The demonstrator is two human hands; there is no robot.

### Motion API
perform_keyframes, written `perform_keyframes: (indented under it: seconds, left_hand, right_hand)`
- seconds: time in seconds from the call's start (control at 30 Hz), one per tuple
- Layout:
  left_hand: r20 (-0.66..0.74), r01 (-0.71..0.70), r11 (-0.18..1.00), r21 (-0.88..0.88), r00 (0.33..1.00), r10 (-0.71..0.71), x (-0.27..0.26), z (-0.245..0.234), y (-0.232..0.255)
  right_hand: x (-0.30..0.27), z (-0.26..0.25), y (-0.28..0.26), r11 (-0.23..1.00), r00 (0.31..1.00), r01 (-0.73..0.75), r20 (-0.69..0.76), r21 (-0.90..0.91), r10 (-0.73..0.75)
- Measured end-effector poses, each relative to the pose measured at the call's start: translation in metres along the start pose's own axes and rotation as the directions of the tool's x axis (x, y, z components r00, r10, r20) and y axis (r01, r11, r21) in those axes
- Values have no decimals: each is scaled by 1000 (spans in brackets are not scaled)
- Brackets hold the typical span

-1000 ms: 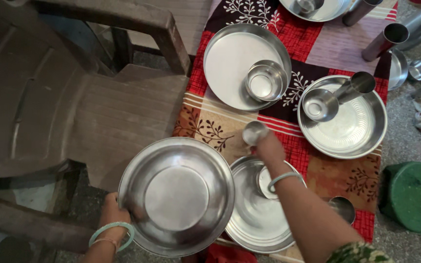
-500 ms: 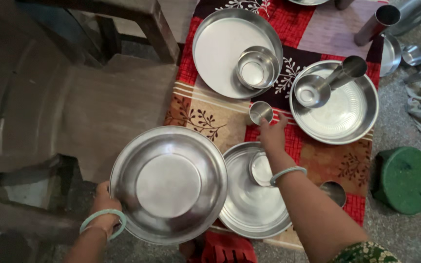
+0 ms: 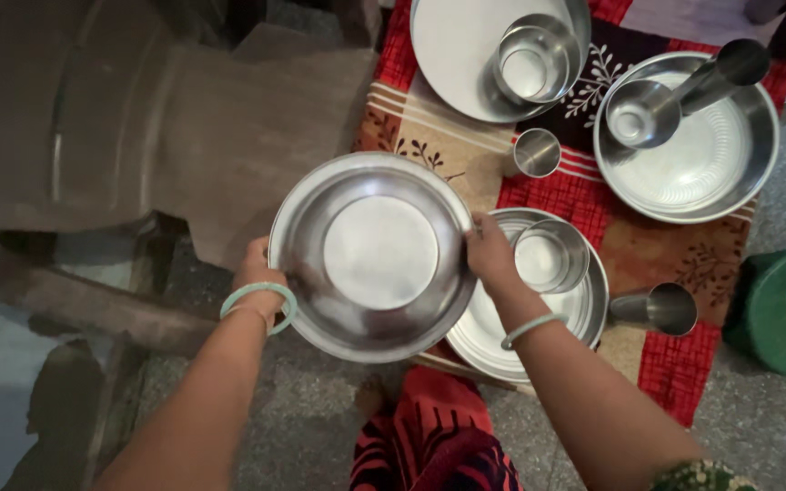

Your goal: The person arranges stainless steel plates, bowls, and cups on a patterned tablecloth. They place small bowls and cups onto larger plates, then move to the floor to organize additional items, and finally return to the table to complete the arrangement.

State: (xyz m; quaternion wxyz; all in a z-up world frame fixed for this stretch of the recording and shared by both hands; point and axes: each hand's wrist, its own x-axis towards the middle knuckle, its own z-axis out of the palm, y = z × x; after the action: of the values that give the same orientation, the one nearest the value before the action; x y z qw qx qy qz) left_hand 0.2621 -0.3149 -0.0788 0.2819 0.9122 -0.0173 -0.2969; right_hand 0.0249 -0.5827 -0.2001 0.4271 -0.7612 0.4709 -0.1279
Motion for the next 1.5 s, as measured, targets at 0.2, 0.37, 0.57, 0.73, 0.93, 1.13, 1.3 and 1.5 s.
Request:
perform_keyframes:
  seconds: [0.2,0.37,0.57,0.73,0.93,1.13,1.3,1.5]
  left_hand:
    - [-23,-89,972,-217,996,86,15,18,-20]
    - [-9,-95,979,-182,995,95,27,30,-11]
    - [2,-110,994,-1,994,110,11,17,5]
    - [-11,-152,985,-78,988,152,11,21,2]
    - [62,-77,993,90,995,72,13,18,9]
    - [53,-110,989,102,993,105,6,16,8]
    - [19,-154,985,78,988,153,12,20,2]
    - [75,-47,996,80,996,41,5,12,15]
  right_hand:
    - [34,-15,-20,975,972,-213,114,66,205]
    - [51,-23,-14,970,988,-147,76,195,135]
    - [9,-22,-11,991,997,32,-79,128,-22]
    - [-129,-24,-41,978,969,186,-148,-95,-199]
    - [-174,-43,-28,980,997,56,-38,-192,-65]
    - [-125,-82,56,916,912,-116,-406,-384,-55]
    - [-42,-160,104,803,856,-267,-514,-533,-57]
    - [0,-208,89,744,924,-374,-293,-553,246]
